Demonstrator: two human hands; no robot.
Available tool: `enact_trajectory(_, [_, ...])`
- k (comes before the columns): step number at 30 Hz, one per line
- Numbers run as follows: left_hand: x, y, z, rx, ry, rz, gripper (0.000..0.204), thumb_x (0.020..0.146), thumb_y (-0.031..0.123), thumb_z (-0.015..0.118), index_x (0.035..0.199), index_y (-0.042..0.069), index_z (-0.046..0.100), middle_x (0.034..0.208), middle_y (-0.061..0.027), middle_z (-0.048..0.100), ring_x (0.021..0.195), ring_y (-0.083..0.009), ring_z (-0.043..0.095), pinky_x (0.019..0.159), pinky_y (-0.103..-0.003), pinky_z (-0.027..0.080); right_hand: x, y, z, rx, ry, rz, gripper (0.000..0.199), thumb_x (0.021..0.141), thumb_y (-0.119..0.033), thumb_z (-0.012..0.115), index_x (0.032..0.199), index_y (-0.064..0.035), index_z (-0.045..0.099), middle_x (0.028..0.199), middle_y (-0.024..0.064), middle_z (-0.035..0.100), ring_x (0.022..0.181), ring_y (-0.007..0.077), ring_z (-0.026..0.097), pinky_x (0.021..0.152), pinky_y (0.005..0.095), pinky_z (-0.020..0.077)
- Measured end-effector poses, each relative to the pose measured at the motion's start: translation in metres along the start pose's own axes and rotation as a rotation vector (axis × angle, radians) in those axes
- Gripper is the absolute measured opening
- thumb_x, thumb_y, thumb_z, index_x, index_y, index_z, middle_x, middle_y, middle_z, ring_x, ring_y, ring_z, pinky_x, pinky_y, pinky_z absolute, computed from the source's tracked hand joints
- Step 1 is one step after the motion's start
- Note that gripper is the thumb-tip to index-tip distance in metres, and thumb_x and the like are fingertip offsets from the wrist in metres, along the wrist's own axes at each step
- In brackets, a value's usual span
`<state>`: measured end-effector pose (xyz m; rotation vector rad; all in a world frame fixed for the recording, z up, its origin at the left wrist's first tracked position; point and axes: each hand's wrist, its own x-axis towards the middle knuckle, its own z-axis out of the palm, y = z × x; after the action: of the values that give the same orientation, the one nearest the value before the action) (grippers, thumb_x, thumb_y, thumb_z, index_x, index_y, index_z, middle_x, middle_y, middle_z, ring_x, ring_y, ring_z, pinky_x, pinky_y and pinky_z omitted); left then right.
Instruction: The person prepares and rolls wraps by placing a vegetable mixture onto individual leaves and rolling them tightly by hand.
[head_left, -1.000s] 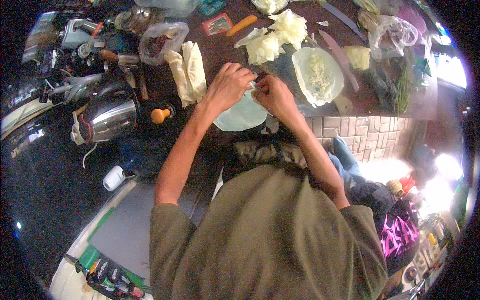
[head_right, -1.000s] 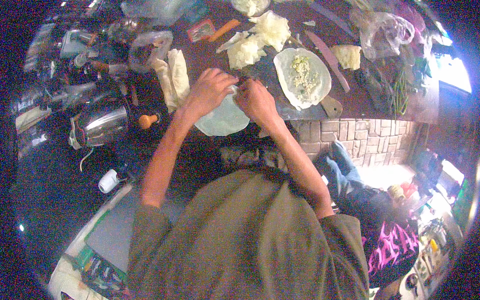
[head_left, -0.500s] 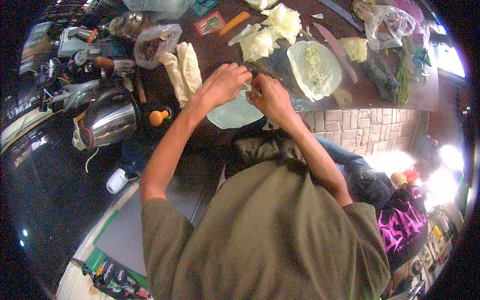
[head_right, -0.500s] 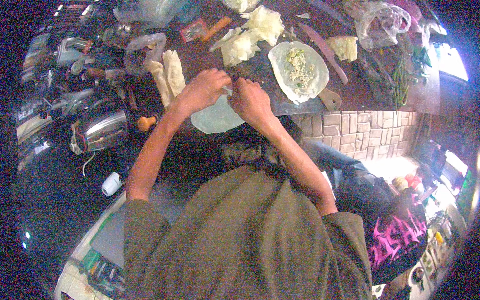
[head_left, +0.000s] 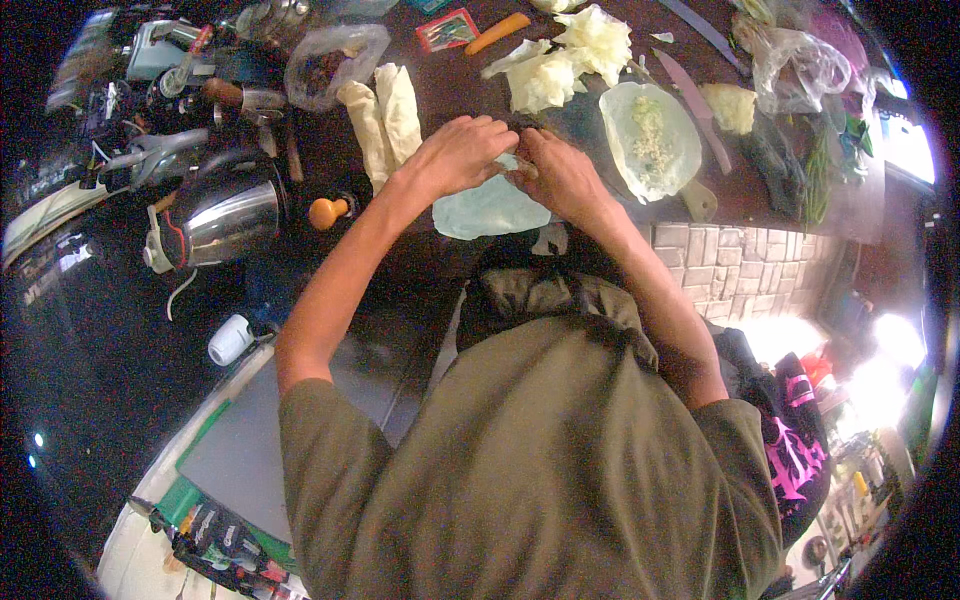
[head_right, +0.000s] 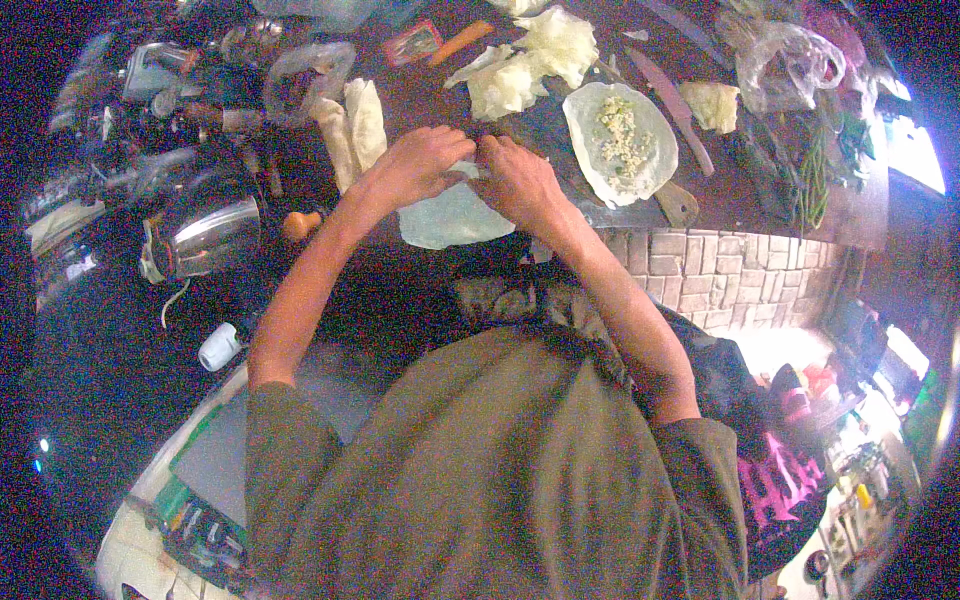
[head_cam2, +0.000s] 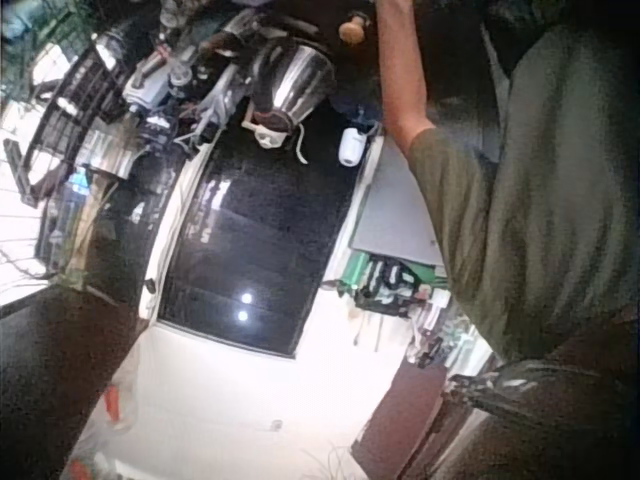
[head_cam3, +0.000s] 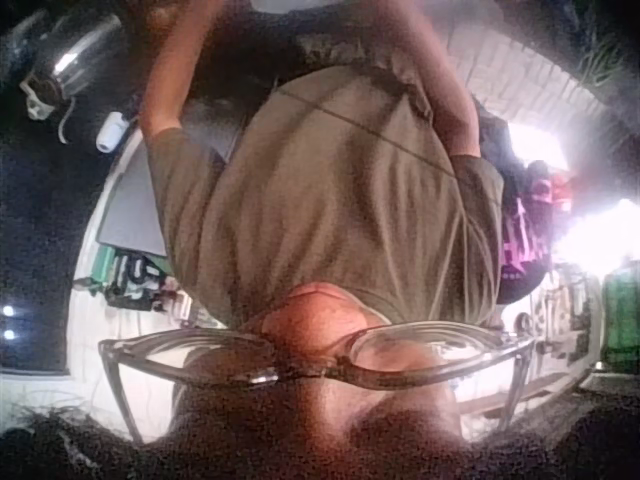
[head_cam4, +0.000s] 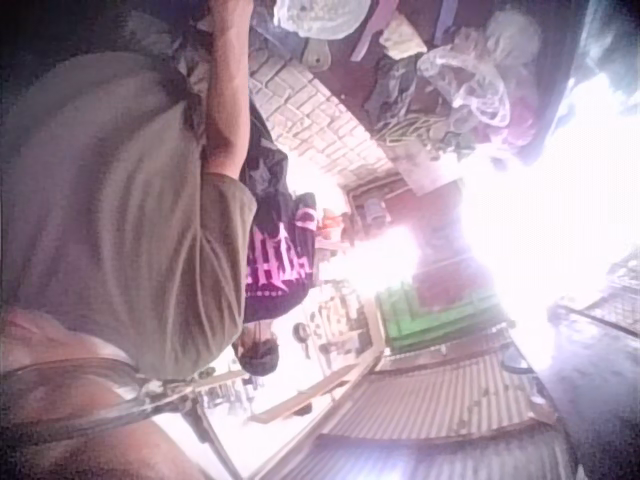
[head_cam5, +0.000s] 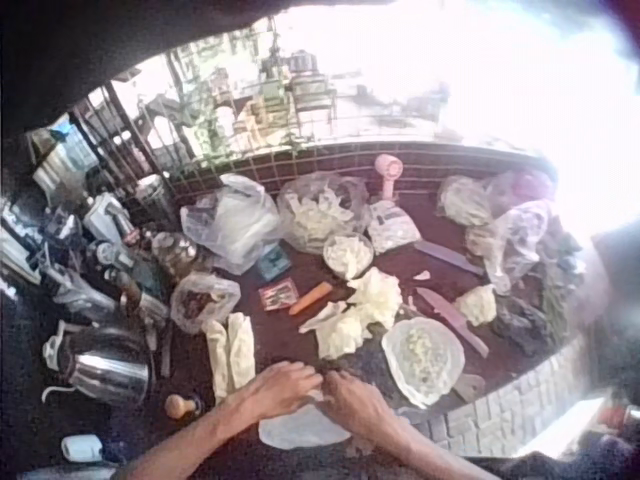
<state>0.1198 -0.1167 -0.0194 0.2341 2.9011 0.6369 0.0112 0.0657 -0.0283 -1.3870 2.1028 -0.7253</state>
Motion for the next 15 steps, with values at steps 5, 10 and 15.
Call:
enact_trajectory(5, [-0.01,-0.003,0.005,-0.033,0.065,0.01,0.033,0.08,0.016,0.077,0.106,0.006,0.06,0.101,-0.0116,0.063,0.101,-0.0351,0.063,0.086,-0.047,0.053,0.004,-0.007,-0.002,-0.12,-0.062,-0.028,0.035,0.085,-0.021,0.073,0.109,-0.0051,0.053,0.102,0.0184,0.066,0.1,0.0409,0.066,0.082,0.0502,0.0561])
enact_trajectory(10, [-0.016,-0.003,0.018,-0.052,0.195,-0.073,0.031,0.081,0.019,0.076,0.103,0.004,0.059,0.101,-0.0125,0.062,0.101,-0.0352,0.063,0.086,-0.047,0.053,0.018,-0.007,-0.001,-0.268,-0.052,-0.067,0.032,0.085,-0.018,0.071,0.109,-0.0058,0.053,0.105,0.0166,0.066,0.1,0.0387,0.067,0.082,0.0486,0.0569])
enact_trajectory(15, [-0.017,-0.003,0.023,-0.042,0.312,-0.135,0.03,0.083,0.019,0.074,0.104,0.002,0.06,0.102,-0.0148,0.062,0.102,-0.0362,0.063,0.09,-0.046,0.052,0.03,-0.007,-0.014,-0.272,-0.08,-0.191,0.031,0.086,-0.018,0.07,0.11,-0.0066,0.053,0.106,0.015,0.064,0.105,0.038,0.066,0.084,0.0481,0.0567])
